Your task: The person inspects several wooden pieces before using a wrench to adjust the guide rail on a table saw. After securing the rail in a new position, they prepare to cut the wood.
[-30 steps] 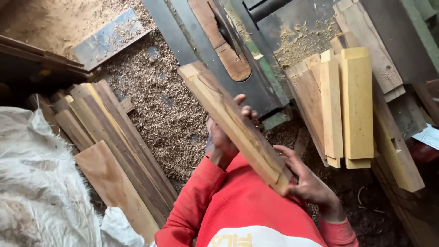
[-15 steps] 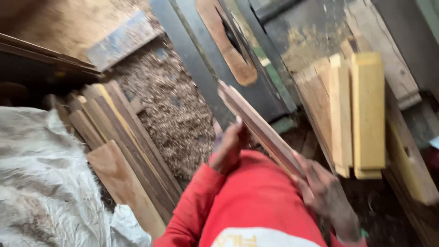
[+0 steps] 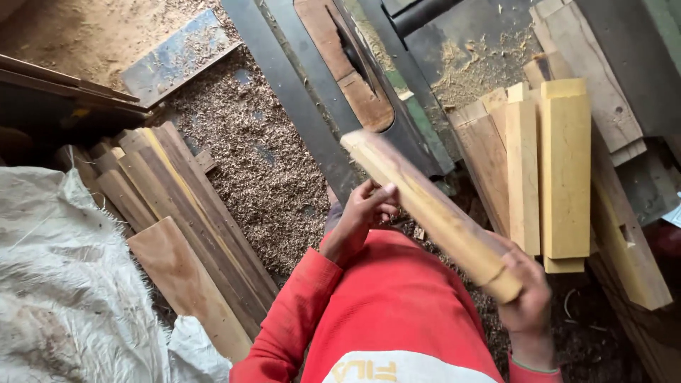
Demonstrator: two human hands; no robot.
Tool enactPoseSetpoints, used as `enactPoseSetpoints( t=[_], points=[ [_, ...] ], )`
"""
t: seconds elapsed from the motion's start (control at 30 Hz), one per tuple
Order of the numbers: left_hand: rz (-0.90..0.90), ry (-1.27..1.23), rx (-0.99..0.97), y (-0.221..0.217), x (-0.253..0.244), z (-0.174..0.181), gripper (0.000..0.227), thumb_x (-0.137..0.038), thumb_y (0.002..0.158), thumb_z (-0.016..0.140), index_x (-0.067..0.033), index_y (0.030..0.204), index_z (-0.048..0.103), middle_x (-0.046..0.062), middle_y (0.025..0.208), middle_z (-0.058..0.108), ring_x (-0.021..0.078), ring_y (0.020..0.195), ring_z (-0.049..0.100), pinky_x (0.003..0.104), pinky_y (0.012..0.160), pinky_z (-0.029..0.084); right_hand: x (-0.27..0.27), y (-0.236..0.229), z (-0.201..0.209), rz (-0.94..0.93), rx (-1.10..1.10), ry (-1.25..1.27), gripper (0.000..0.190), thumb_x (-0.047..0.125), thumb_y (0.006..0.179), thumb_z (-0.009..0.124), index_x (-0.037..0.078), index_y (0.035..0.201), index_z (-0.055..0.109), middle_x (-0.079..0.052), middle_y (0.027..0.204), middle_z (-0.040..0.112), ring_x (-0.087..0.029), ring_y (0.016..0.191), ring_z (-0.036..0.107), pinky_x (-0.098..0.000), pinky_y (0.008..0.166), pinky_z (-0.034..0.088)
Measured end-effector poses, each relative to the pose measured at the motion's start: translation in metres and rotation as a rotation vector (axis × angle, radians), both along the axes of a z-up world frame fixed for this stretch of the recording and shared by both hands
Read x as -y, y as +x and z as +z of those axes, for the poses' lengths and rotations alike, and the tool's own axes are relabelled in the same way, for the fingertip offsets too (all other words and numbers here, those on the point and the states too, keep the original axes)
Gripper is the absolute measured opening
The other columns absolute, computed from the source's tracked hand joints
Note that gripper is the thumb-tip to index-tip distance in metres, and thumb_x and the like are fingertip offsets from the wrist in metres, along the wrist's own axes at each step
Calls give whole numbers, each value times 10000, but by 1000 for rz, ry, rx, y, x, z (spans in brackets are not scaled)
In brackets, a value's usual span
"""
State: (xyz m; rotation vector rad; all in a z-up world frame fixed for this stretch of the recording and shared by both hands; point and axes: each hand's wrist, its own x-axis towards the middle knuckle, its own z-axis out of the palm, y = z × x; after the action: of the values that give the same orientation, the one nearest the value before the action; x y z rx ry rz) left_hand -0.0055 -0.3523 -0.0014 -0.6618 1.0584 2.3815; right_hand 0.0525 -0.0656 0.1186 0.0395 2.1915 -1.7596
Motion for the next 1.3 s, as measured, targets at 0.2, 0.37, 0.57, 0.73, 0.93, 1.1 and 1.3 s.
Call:
enactPoseSetpoints(
  t=[0.2, 0.37, 0.57, 0.73, 0.93, 1.1, 1.3],
  points=[
    [-160, -62, -31, 3, -6, 3, 246, -270, 922, 719, -118, 1087, 617, 38, 993, 749, 70, 764, 690, 194, 595, 486, -46, 20, -62, -458, 560, -711, 507, 269, 939, 551, -101, 1275, 635, -96, 811, 602, -124, 603, 494, -210, 435, 404],
    [-174, -120, -77, 1, -15, -25, 219, -261, 986, 699, -85, 1096, 628, 47, 1037, 743, 70, 808, 677, 207, 668, 511, -43, 25, -65, -620, 709, -915, 183, 233, 1002, 604, 69, 957, 535, 17, 726, 393, -80, 627, 392, -186, 474, 336],
    [-221, -220, -113, -1, -15, -27, 293, -356, 1004, 652, -81, 1105, 627, 42, 1076, 753, 58, 840, 685, 184, 653, 464, -28, 20, -43, -581, 644, -690, 230, 289, 1006, 587, 63, 1047, 574, -17, 681, 460, -95, 613, 425, -204, 470, 348],
    [-235, -256, -100, -2, -15, -23, 343, -405, 1006, 624, -89, 1140, 640, 39, 1076, 758, 56, 832, 676, 188, 635, 459, -27, 21, -34, -452, 627, -591, 422, 402, 1013, 580, -4, 1128, 606, -72, 618, 536, -111, 520, 445, -223, 412, 367],
    [-227, -291, -155, 5, -16, -35, 354, -404, 1025, 601, -75, 1154, 633, 37, 1081, 753, 53, 846, 677, 191, 650, 465, -40, 29, -45, -306, 607, -560, 645, 522, 1016, 604, -84, 1236, 594, -54, 650, 581, -95, 516, 507, -223, 406, 440],
    [-186, -19, -61, 14, -8, -29, 351, -388, 1031, 510, -141, 1243, 642, 18, 1110, 716, 46, 848, 668, 196, 662, 489, -13, 8, 3, -35, 470, -63, 767, 436, 791, 690, -3, 1386, 486, -130, 764, 726, -167, 555, 649, -254, 421, 500],
    [-297, -113, -68, 16, -22, -53, 326, -337, 1128, 534, -46, 1260, 597, 52, 1025, 629, 92, 818, 612, 228, 658, 468, -7, 11, 13, 245, 347, 693, 759, 336, 912, 696, 285, 1607, 396, 13, 1066, 700, -206, 622, 728, -323, 515, 659]
  ],
)
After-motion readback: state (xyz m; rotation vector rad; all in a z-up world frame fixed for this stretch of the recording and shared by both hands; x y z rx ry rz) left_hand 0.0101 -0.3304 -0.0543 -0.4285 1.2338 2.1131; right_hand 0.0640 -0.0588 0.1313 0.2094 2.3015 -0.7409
